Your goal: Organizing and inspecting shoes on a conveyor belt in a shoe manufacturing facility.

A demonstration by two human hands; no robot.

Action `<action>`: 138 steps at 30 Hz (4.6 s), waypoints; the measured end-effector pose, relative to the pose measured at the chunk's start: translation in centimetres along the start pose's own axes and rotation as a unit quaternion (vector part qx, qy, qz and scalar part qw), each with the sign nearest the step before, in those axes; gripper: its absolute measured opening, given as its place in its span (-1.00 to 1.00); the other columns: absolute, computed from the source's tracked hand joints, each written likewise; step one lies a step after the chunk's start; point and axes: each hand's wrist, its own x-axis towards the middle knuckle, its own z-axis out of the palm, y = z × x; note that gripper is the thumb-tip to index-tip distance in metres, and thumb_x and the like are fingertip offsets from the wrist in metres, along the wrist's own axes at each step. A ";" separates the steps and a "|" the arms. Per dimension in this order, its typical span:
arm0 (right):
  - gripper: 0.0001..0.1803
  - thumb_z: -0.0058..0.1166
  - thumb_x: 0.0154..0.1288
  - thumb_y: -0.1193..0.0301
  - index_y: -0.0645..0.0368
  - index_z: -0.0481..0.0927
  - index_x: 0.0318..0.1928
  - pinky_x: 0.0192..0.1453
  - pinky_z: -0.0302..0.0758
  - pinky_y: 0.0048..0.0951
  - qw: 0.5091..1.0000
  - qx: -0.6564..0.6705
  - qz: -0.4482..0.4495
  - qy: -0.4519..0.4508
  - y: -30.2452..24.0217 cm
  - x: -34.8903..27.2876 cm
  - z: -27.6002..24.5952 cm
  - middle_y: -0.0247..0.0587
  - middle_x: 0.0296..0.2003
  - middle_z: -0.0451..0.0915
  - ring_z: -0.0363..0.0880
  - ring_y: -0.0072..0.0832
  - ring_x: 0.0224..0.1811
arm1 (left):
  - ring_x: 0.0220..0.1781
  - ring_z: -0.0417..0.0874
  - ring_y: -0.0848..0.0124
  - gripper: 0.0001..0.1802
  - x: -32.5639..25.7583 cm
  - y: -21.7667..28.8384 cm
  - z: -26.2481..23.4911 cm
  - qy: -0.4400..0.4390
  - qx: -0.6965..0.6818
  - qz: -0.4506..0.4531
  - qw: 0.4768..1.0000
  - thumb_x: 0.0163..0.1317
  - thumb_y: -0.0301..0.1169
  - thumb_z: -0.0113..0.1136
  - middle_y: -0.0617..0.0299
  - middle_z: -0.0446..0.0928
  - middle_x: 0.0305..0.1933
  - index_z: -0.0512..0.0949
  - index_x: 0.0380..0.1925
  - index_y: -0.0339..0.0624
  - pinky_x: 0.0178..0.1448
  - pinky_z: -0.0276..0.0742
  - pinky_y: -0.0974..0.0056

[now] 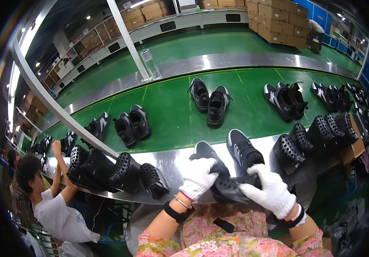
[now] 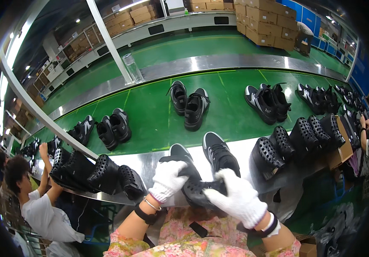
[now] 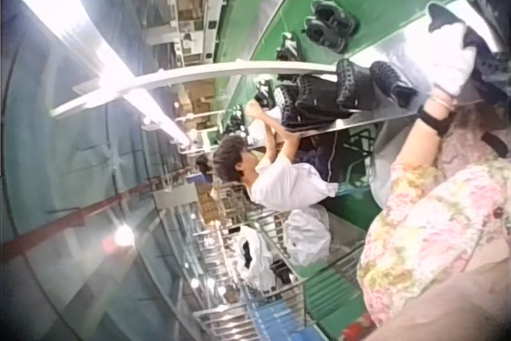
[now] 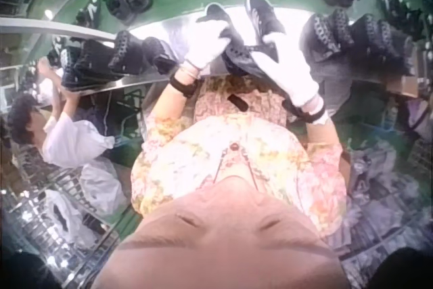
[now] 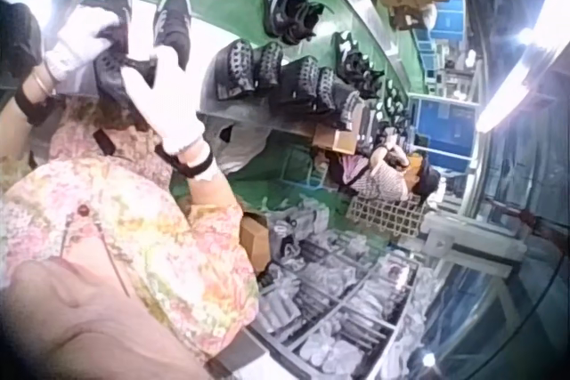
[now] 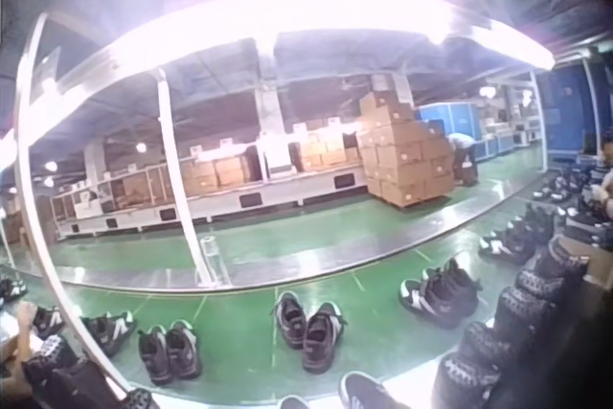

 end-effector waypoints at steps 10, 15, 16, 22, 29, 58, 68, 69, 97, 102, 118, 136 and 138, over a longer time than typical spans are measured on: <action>-0.40 0.25 0.29 -0.05 0.25 0.52 0.02 -0.25 0.64 -0.05 0.980 -0.166 -0.106 -0.006 0.7 6.2 9.4 0.11 -0.26 0.66 0.71 0.04 -0.31 | -0.13 0.72 0.06 -0.75 0.6 -0.9 -1.8 0.014 -0.109 -0.039 0.993 0.20 -0.29 0.26 0.02 0.71 -0.22 0.69 -0.18 -0.17 0.02 0.62 0.11; -0.40 0.28 0.25 -0.03 0.25 0.51 0.01 -0.23 0.64 -0.05 0.970 -0.203 -0.109 -0.070 -1.2 5.9 8.7 0.13 -0.28 0.65 0.72 0.05 -0.30 | -0.16 0.72 0.05 -0.76 0.3 -0.8 -2.5 0.011 -0.075 -0.034 0.997 0.22 -0.29 0.28 0.02 0.71 -0.26 0.69 -0.19 -0.17 -0.01 0.61 0.11; -0.39 0.30 0.24 -0.02 0.25 0.51 0.02 -0.22 0.64 -0.05 0.968 -0.202 -0.127 -0.076 -1.1 5.8 8.6 0.13 -0.28 0.65 0.72 0.05 -0.29 | -0.15 0.72 0.05 -0.74 0.6 -1.0 -2.4 -0.003 -0.089 -0.034 0.995 0.22 -0.29 0.31 0.00 0.70 -0.22 0.68 -0.16 -0.19 0.02 0.61 0.11; -0.15 0.37 0.20 -0.06 0.29 0.38 0.27 -0.11 0.65 -0.15 0.996 -0.050 -0.047 -0.052 0.7 6.4 7.3 0.13 -0.21 0.69 0.75 -0.04 -0.21 | -0.01 0.71 0.03 -0.60 -0.4 -0.2 -1.9 0.030 -0.228 -0.119 0.966 0.26 -0.25 0.34 -0.05 0.69 -0.10 0.63 0.03 -0.24 0.15 0.60 0.11; -0.01 0.34 0.26 0.00 0.28 0.18 0.49 0.23 0.54 -0.22 0.968 0.026 0.063 -0.243 2.5 7.4 4.5 0.27 0.08 0.62 0.65 -0.03 0.15 | 0.11 0.63 0.12 -0.05 -4.5 0.8 -3.0 -0.041 -0.223 -0.212 0.951 0.12 0.00 0.48 -0.18 0.53 0.15 0.34 0.36 -0.39 0.21 0.57 0.11; -0.74 0.14 0.43 0.43 0.22 0.67 0.06 0.20 0.53 -0.36 0.988 0.138 -0.056 -0.032 4.4 6.5 10.5 -0.11 -0.04 0.69 0.66 -0.28 0.07 | -0.01 0.65 -0.06 -0.55 -6.0 0.2 2.2 0.134 -0.068 -0.010 0.989 0.18 -0.34 0.39 -0.07 0.64 -0.07 0.58 0.07 -0.21 0.08 0.59 0.02; -0.72 0.08 0.50 0.42 0.21 0.67 0.11 0.29 0.48 -0.38 0.985 0.158 -0.034 -0.054 4.6 6.0 10.6 -0.15 0.04 0.67 0.61 -0.36 0.15 | -0.03 0.64 -0.10 -0.40 -10.0 0.6 -1.4 0.173 -0.093 0.028 0.980 0.08 -0.44 0.46 -0.06 0.61 -0.11 0.50 0.14 -0.33 0.16 0.55 -0.04; -0.73 0.08 0.49 0.42 0.21 0.67 0.10 0.29 0.49 -0.38 0.986 0.149 -0.051 -0.059 4.7 6.1 10.5 -0.14 0.04 0.67 0.62 -0.34 0.14 | 0.01 0.58 -0.13 -0.33 -10.9 1.6 -1.6 0.253 -0.012 0.005 0.967 0.02 -0.48 0.46 -0.07 0.56 -0.05 0.45 0.17 -0.37 0.19 0.50 -0.10; -0.41 0.36 0.22 0.19 0.20 0.57 0.19 0.04 0.62 -0.19 0.987 -0.130 -0.088 -0.047 3.4 -0.2 -1.9 0.02 -0.13 0.67 0.68 0.00 -0.06 | -0.02 0.64 -0.20 -0.15 -8.1 3.0 0.6 0.065 -0.105 -0.201 0.972 0.26 0.01 0.30 -0.23 0.59 -0.01 0.34 0.37 -0.40 0.10 0.59 -0.04; -0.32 0.28 0.21 -0.15 -0.08 0.52 0.22 -0.18 0.65 -0.07 0.938 -0.298 -0.038 -0.171 -0.5 -0.7 2.0 0.13 -0.08 0.53 0.70 0.05 -0.21 | -0.01 0.61 -0.18 -0.25 -2.1 4.1 6.6 0.109 -0.092 -0.066 0.988 0.32 -0.13 0.22 -0.33 0.56 0.05 0.34 0.33 -0.51 0.11 0.54 -0.09; -0.55 0.25 0.31 0.07 0.17 0.60 -0.01 -0.03 0.63 -0.01 0.897 -0.427 0.099 0.058 8.4 25.4 4.1 0.10 0.01 0.49 0.69 0.04 -0.11 | -0.15 0.62 -0.09 -0.53 -9.4 -3.2 6.7 0.151 -0.073 -0.085 0.982 0.16 -0.43 0.34 -0.14 0.58 -0.08 0.53 0.07 -0.38 -0.09 0.60 -0.04; -0.13 0.32 0.16 0.11 0.06 0.30 0.45 0.22 0.54 -0.10 0.987 -0.107 -0.011 -0.123 1.0 40.2 14.4 0.32 0.04 0.64 0.63 0.14 0.12 | 0.08 0.69 -0.02 -0.59 -11.3 -2.6 10.2 0.173 -0.010 -0.124 0.977 0.27 -0.30 0.30 -0.08 0.68 0.06 0.66 0.08 -0.24 0.20 0.59 -0.03; -0.18 0.31 0.15 0.08 0.05 0.41 0.41 0.28 0.52 -0.14 0.981 -0.139 -0.055 -0.122 1.4 42.2 16.4 0.18 0.12 0.63 0.62 0.07 0.18 | 0.08 0.69 0.00 -0.56 -11.7 -3.0 10.8 0.199 0.021 -0.106 0.974 0.25 -0.29 0.32 -0.06 0.68 0.08 0.66 0.10 -0.23 0.19 0.61 -0.02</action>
